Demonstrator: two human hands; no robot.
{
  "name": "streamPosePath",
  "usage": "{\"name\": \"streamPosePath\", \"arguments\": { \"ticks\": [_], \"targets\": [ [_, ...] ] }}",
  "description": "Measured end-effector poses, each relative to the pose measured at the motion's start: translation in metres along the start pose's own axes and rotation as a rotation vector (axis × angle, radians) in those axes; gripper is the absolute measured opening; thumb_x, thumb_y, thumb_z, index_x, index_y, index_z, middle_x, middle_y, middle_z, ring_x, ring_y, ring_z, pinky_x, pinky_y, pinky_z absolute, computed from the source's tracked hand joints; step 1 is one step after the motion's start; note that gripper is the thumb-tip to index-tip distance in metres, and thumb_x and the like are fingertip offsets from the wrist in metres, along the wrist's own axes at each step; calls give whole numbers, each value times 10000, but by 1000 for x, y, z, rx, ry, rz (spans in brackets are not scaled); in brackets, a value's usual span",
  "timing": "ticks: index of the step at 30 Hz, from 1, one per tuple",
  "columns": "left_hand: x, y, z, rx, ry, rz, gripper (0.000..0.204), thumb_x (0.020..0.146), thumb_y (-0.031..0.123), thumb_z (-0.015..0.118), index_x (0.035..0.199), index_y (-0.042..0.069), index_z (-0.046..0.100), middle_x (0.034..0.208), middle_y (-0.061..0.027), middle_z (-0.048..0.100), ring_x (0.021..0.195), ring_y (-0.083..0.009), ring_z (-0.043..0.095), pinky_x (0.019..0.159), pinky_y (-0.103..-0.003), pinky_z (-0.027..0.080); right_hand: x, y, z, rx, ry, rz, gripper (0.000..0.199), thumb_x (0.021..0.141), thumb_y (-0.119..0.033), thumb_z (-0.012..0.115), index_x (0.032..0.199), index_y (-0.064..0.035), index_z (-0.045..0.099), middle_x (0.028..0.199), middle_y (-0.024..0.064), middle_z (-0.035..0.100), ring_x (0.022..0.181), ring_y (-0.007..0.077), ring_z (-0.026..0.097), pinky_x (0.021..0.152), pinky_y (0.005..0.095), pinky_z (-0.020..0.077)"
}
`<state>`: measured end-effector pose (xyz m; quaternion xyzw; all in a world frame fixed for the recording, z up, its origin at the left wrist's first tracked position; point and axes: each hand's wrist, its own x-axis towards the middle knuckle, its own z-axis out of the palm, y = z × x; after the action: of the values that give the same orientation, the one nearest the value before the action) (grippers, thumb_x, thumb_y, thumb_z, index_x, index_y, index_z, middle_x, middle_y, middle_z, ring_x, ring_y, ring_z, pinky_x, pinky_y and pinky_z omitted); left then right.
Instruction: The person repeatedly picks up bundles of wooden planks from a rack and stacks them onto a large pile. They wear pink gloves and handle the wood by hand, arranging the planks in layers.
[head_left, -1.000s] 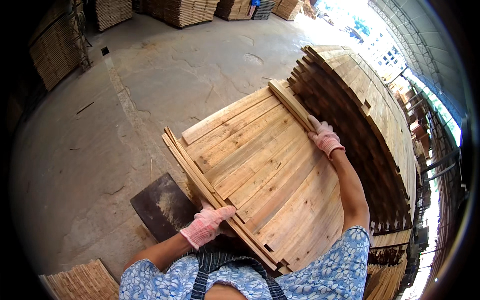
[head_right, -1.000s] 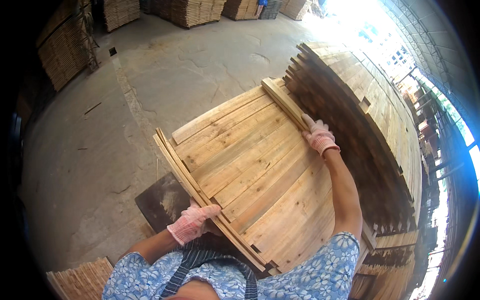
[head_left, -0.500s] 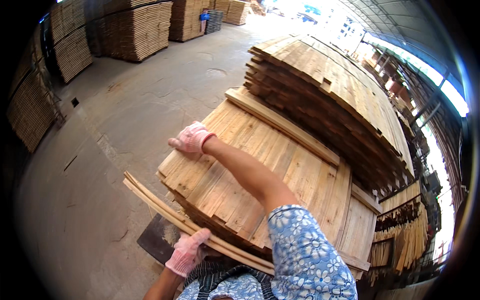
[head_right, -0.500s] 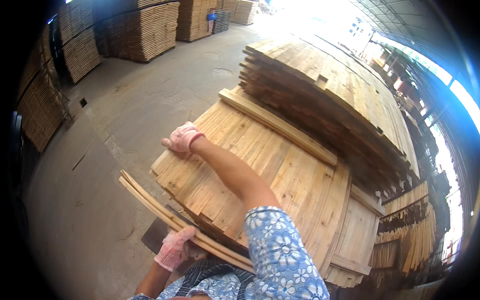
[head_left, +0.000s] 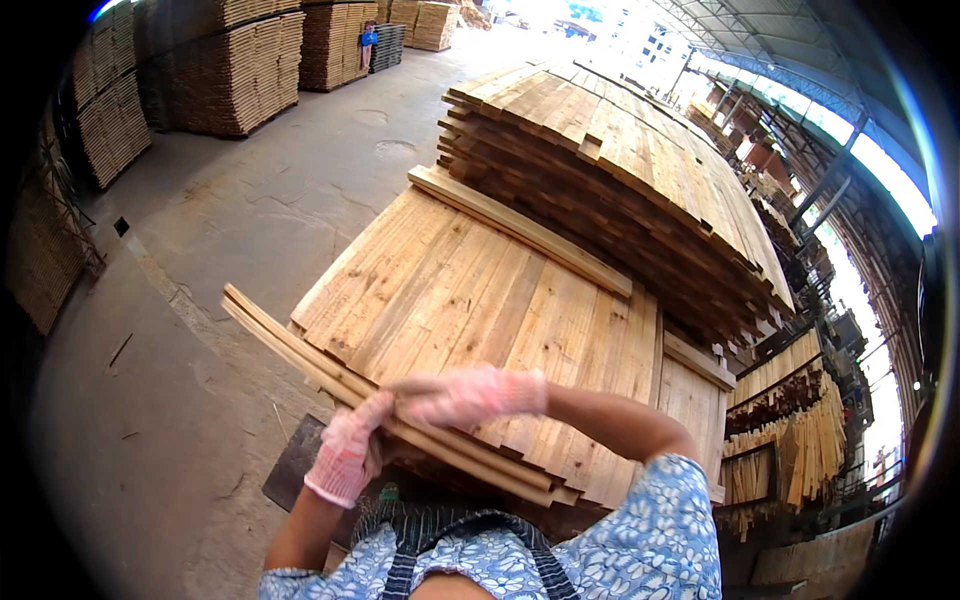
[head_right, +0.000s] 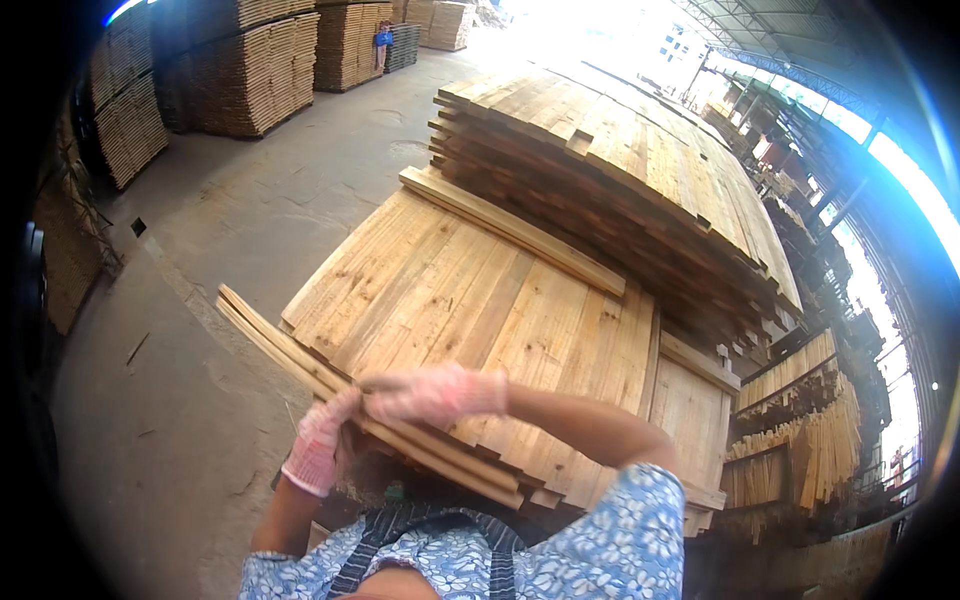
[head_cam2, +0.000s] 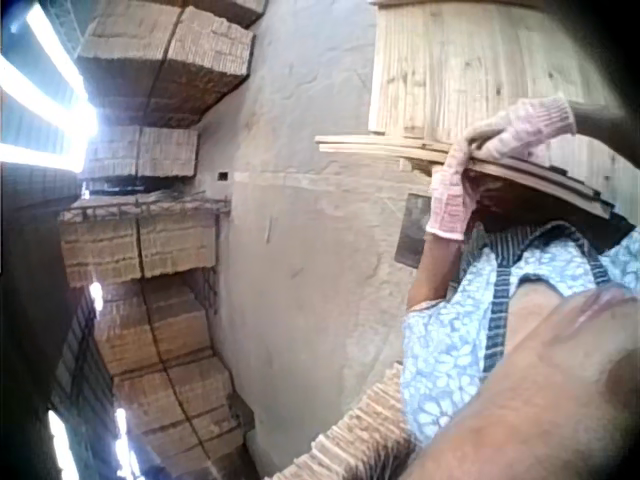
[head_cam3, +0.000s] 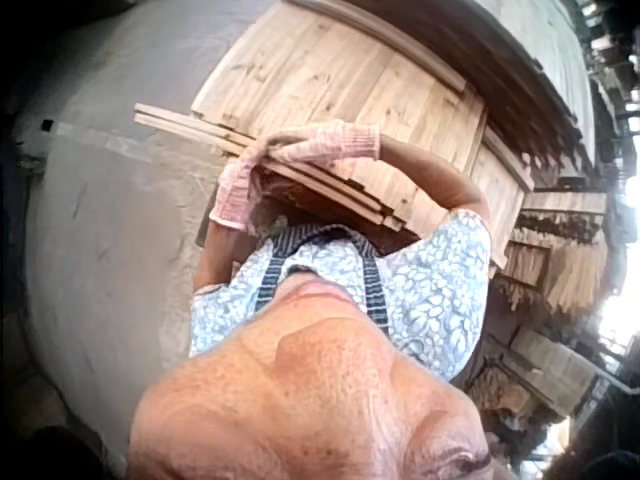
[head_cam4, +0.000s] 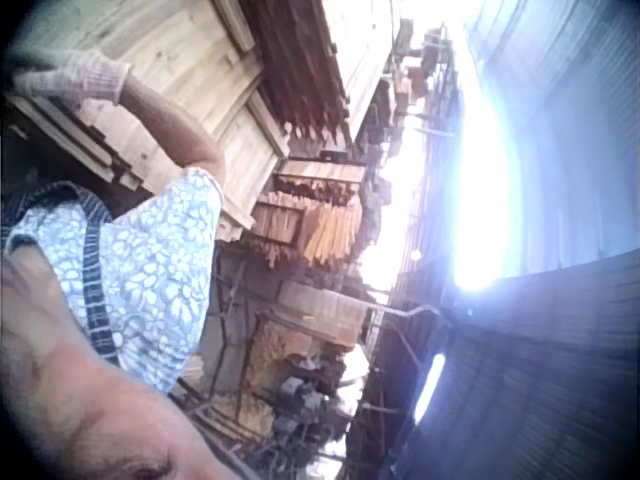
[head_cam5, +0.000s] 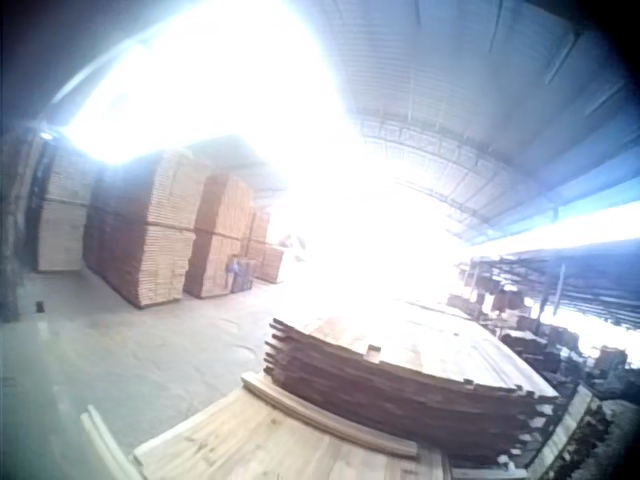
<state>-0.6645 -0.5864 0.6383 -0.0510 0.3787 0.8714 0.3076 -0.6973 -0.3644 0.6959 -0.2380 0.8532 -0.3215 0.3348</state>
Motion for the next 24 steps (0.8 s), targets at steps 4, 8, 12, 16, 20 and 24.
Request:
{"name": "streamPosePath", "arguments": {
  "ticks": [4,8,12,16,20,24],
  "targets": [
    [19,11,37,2,-185,-124,265,1039,177,577,1182,-35,648,1064,-155,714,998,-273,712,802,-392,630,-78,-22,19,71,318,4,675,949,-316,615,1548,-108,384,1373,252,531,1287,396,537,1099,451,447],
    [27,53,76,1126,-228,-477,433,980,346,651,1273,30,606,1043,-195,716,962,-309,711,799,-385,577,-93,24,30,-537,582,84,580,928,-223,674,1471,-127,497,1194,249,587,1091,430,600,916,489,520],
    [65,16,55,1543,-576,361,518,931,490,679,1205,61,587,1076,-137,720,906,-265,725,757,-352,588,-68,76,52,-739,659,164,556,877,-192,708,1412,-173,554,1206,220,596,1093,433,572,935,513,485],
    [106,27,42,2063,-598,1114,722,849,443,763,1438,108,513,1385,-186,565,1304,-371,535,1078,-517,440,-66,78,51,-757,683,122,578,859,-175,711,1415,-144,555,1198,191,597,1094,413,566,939,512,478],
    [150,39,53,2197,-853,567,593,848,341,743,1373,139,554,1206,-137,628,1180,-316,580,1019,-458,462,-75,67,44,-720,640,230,564,856,-143,706,1402,-127,566,1195,188,618,1056,402,592,929,481,496],
    [152,29,61,2079,-815,926,519,826,262,752,1297,125,582,1116,-108,644,1087,-329,615,1005,-451,458,-120,74,55,-664,720,296,457,868,-143,688,1318,-174,617,1022,164,652,884,370,658,746,470,542]
  ]
}}
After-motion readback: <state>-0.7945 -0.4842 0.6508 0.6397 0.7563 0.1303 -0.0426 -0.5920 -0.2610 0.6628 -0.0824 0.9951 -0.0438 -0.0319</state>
